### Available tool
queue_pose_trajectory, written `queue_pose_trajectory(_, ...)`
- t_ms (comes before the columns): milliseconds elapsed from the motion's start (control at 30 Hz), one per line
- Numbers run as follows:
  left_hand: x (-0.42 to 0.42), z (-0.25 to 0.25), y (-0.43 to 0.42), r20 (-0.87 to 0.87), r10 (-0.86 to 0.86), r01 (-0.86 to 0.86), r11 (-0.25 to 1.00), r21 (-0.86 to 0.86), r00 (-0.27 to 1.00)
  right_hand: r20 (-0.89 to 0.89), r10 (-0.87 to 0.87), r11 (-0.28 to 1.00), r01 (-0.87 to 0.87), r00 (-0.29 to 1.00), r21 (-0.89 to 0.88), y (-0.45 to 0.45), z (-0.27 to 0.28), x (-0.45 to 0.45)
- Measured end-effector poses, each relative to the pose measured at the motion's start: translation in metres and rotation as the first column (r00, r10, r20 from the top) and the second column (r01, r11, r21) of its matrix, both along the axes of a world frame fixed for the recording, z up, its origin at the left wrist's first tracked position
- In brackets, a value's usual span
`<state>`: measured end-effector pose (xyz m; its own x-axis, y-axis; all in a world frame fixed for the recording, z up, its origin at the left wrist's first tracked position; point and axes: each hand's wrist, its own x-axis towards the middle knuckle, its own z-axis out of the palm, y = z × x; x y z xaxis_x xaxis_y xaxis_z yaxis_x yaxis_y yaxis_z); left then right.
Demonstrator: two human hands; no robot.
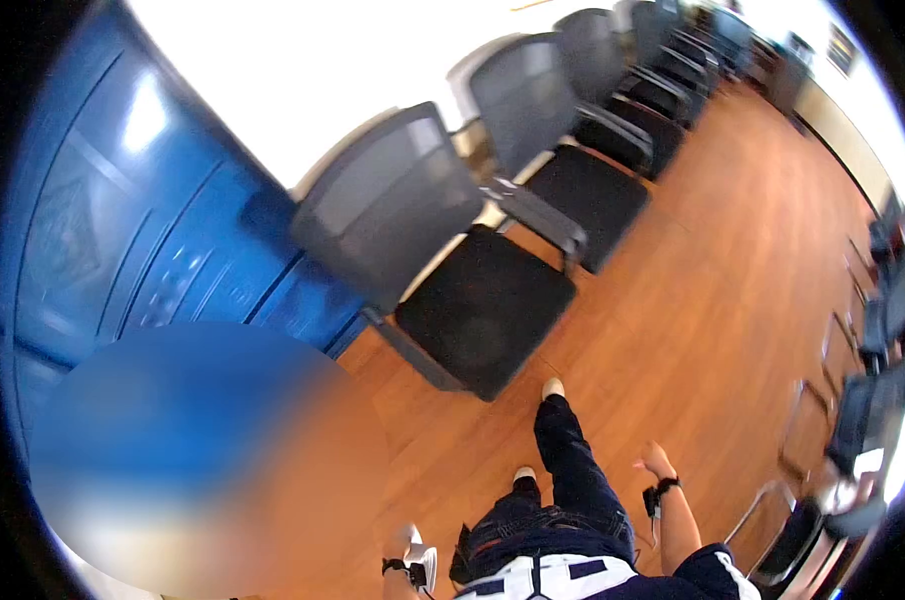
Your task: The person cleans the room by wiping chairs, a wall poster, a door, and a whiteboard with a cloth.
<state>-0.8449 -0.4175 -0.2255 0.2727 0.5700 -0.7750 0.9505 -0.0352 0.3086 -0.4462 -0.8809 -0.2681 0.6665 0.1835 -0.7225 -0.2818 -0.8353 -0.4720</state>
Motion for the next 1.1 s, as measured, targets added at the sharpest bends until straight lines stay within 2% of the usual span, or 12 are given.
queue_pose_trajectory(133, 0.052, 0.007, 0.048, 0.311, -0.296, 0.273, 0.955, 0.119, 0.903, 0.356, 0.307, 0.904, -0.388, 0.883, 0.180, 0.118, 0.151, -0.059)
queue_pose_trajectory(167, 0.073, 0.025, 0.048, 0.361, -0.346, 0.323, 0.938, 0.123, 0.866, 0.281, 0.347, 0.878, -0.415, 0.895, 0.237, 0.119, 0.097, -0.068)
queue_pose_trajectory(200, 0.110, 0.067, 0.034, 0.367, -0.387, 0.378, 0.921, 0.100, 0.846, 0.485, 0.289, 0.734, -0.516, 0.825, 0.440, 0.134, 0.099, -0.081)
queue_pose_trajectory(300, 0.183, 0.155, -0.019, 0.399, -0.560, 0.499, 0.829, 0.253, 0.727, 0.446, 0.238, 0.696, -0.472, 0.863, 0.541, 0.180, 0.152, -0.106)
queue_pose_trajectory(400, 0.211, 0.195, -0.082, 0.574, -0.588, 0.643, 0.754, 0.134, 0.570, 0.547, 0.130, 0.654, -0.486, 0.827, 0.580, 0.197, 0.211, -0.131)
queue_pose_trajectory(433, 0.212, 0.199, -0.101, 0.610, -0.604, 0.692, 0.711, 0.122, 0.513, 0.739, 0.235, 0.736, -0.612, 0.631, 0.290, 0.195, 0.206, -0.136)
queue_pose_trajectory(533, 0.203, 0.210, -0.135, 0.664, -0.543, 0.716, 0.698, 0.016, 0.514, 0.313, 0.282, 0.799, -0.403, 0.907, 0.447, 0.154, 0.244, -0.136)
queue_pose_trajectory(633, 0.193, 0.186, -0.164, 0.827, -0.291, 0.762, 0.605, -0.231, 0.482, 0.517, 0.196, 0.806, -0.437, 0.833, 0.398, 0.105, 0.220, -0.145)
queue_pose_trajectory(733, 0.200, 0.186, -0.200, 0.802, -0.432, 0.851, 0.496, -0.170, 0.412, 0.571, 0.162, 0.889, -0.370, 0.805, 0.270, 0.064, 0.203, -0.162)
queue_pose_trajectory(767, 0.208, 0.187, -0.211, 0.750, -0.519, 0.886, 0.422, -0.191, 0.409, 0.293, 0.072, 0.926, -0.173, 0.953, 0.336, 0.054, 0.212, -0.170)
queue_pose_trajectory(900, 0.220, 0.191, -0.282, 0.707, -0.659, 0.962, 0.240, -0.126, 0.257, 0.388, -0.312, 0.902, 0.142, 0.868, 0.408, -0.007, 0.238, -0.229)
queue_pose_trajectory(1100, 0.181, 0.207, -0.410, 0.781, -0.622, 0.998, -0.001, -0.065, 0.050, 0.610, -0.487, 0.866, 0.254, 0.626, 0.431, -0.128, 0.228, -0.311)
